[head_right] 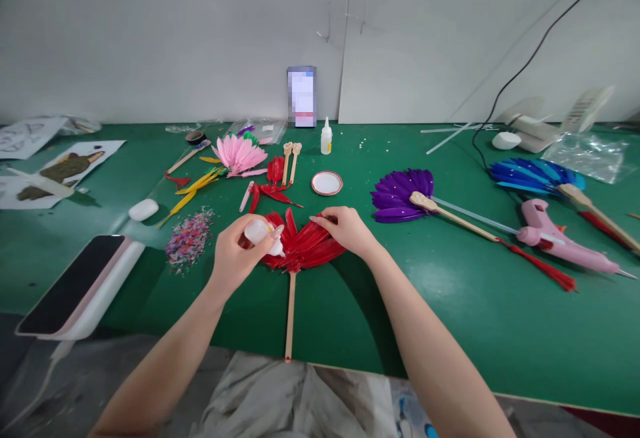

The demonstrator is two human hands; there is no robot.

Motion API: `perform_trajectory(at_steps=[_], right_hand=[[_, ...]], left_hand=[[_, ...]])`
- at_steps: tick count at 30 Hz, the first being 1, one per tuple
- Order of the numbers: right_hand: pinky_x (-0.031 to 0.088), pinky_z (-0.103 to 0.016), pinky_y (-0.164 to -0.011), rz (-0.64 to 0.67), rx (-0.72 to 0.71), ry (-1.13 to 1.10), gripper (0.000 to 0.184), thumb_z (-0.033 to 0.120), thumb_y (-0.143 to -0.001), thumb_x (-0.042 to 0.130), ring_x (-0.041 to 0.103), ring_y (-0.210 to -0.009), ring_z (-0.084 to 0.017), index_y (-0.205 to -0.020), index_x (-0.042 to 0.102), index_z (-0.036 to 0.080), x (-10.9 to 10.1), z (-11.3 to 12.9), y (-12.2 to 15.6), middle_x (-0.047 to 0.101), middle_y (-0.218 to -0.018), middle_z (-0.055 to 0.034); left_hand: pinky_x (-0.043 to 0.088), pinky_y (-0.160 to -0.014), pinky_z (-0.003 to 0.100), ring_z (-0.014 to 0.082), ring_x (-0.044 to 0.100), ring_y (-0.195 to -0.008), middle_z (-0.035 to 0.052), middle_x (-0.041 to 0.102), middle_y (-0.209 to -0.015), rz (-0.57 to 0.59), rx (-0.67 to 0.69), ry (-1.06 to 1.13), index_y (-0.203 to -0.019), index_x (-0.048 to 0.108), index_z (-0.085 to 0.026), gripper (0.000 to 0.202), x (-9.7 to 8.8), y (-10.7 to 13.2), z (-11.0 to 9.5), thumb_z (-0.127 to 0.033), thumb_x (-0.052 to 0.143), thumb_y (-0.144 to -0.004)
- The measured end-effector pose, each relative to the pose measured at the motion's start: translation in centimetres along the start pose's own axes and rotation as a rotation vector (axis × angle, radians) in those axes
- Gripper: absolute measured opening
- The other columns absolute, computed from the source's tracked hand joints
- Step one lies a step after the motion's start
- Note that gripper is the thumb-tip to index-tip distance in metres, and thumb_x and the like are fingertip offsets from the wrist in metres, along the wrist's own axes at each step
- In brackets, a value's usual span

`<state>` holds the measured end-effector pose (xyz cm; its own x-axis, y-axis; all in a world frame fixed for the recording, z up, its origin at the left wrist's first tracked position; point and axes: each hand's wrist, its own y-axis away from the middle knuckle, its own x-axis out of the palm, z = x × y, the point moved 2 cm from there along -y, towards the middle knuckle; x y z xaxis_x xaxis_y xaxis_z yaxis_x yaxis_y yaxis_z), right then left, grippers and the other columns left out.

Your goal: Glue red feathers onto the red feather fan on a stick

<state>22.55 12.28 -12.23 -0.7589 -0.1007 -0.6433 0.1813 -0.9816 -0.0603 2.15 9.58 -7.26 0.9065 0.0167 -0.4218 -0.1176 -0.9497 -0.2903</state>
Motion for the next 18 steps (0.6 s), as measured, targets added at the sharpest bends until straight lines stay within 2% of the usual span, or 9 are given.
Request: perform_trajectory(at_steps=[13,18], right_hand=[[0.03,-0.025,-0.052,-0.005,0.001,0.001,0.043,0.051,-0.085,0.047,0.036,-0.053,-0.011,-0.062,0.059,0.017,-0.02,0.01,-0.01,0.049,-0.057,0.0017],[0.03,-0.026,-0.052,-0.008,-0.001,-0.008,0.045,0.054,-0.084,0.046,0.037,-0.053,-0.011,-0.06,0.058,0.017,-0.03,0.02,0.01,0.048,-0.056,0.0019]], left_hand=[[0.034,-0.046,0.019,0.0083,0.042,-0.049,-0.0038,0.048,-0.055,0.063,0.018,-0.033,-0.062,0.05,-0.018,0.015,-0.23,-0.07,-0.04,-0.024,0.062,-0.069],[0.031,-0.045,0.019,0.0072,0.038,-0.046,-0.0054,0.042,-0.049,0.104,-0.023,-0.095,-0.056,0.046,-0.018,0.022,-0.16,-0.07,-0.18,-0.025,0.064,-0.067]])
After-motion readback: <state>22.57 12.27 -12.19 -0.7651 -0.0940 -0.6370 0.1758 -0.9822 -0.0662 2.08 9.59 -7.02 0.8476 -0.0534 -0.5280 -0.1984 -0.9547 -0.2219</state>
